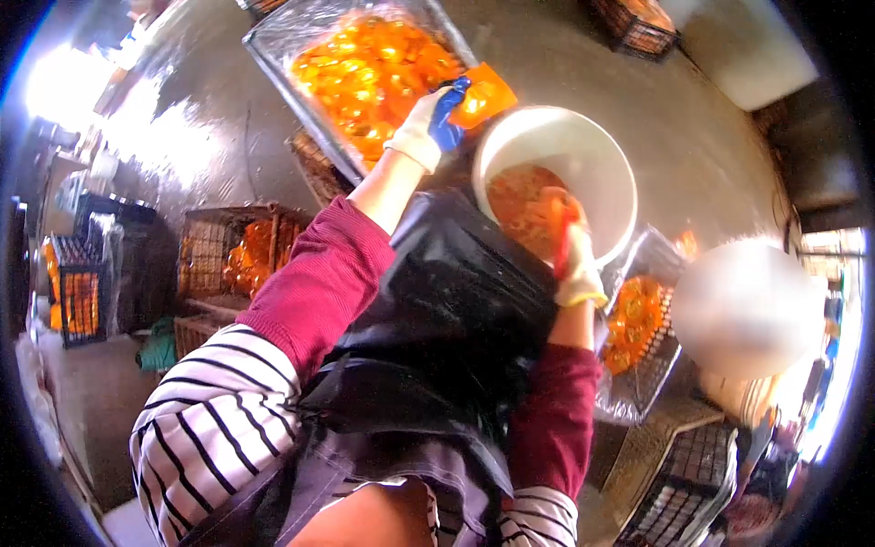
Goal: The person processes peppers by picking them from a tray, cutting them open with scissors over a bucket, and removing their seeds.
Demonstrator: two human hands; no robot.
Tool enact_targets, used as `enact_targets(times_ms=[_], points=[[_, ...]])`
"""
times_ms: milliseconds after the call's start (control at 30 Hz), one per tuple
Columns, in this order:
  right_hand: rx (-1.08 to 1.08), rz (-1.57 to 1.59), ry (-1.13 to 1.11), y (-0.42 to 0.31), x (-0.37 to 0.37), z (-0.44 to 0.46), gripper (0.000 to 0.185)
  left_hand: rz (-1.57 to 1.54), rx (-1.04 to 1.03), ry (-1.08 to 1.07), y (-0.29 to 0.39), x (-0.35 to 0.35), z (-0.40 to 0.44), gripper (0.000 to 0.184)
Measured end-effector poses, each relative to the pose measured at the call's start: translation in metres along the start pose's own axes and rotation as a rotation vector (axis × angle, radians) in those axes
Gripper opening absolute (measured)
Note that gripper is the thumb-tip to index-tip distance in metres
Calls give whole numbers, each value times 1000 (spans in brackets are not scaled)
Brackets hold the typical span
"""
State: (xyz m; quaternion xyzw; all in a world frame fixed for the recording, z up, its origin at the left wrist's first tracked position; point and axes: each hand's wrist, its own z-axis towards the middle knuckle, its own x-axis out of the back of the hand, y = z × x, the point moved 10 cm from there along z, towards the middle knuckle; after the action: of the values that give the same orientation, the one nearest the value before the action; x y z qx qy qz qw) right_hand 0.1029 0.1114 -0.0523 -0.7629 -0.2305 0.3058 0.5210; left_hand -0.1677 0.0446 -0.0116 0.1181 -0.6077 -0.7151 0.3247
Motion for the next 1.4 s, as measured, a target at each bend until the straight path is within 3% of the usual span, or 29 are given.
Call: enact_targets(times_ms=[33,67,133,233,267,300,367,467,533,567,633,700,767,833,933,1033,1200,1300,1367,1400], points=[[10,-104,-42,11,6,10,36,115,-10,23,61,-14,-12,34],[13,-209,-84,28,13,20,29,128,16,45,65,-32,-11,34],[93,-63,24,28,11,19,28,-84,140,62,54,-64,-8,32],[72,-327,57,12,12,7,29,-650,212,-8,24,-116,-7,36],[50,-423,88,12,15,7,30,-606,265,1,1,-127,-9,36],[-30,-397,74,30,26,15,31,-494,114,-34,-1,-130,-1,35],[-94,-331,96,32,25,5,31,-433,106,-135,29,-125,-8,35],[-168,-241,123,5,11,-9,31,-1058,334,-225,12,-147,-8,37],[-216,-178,141,-1,6,-15,31,-818,327,-247,12,-150,-17,41],[-107,-140,170,3,14,-5,32,-700,322,-256,12,-152,-19,43],[111,-64,226,19,34,17,33,-271,59,-284,-40,-167,-6,40],[4,-160,225,3,24,0,34,158,-92,-299,-27,-166,-10,38],[-71,-300,244,-2,23,-7,36,551,-75,-319,8,-154,-18,37],[-113,-483,281,1,33,-6,37,547,17,-324,9,-150,-19,37],[255,-868,353,-15,37,7,36,421,157,-266,25,-143,-27,32],[-104,-431,300,-2,32,-3,26,296,223,-156,23,-133,-29,30],[-26,-295,239,9,34,11,25,284,206,-144,27,-130,-26,31],[-30,-285,223,10,31,6,26,447,143,-121,46,-126,-27,29],[-49,-335,203,7,30,4,30,336,73,-127,41,-128,-22,29],[-67,-316,195,2,25,0,30,17,149,-140,34,-132,-22,29]])
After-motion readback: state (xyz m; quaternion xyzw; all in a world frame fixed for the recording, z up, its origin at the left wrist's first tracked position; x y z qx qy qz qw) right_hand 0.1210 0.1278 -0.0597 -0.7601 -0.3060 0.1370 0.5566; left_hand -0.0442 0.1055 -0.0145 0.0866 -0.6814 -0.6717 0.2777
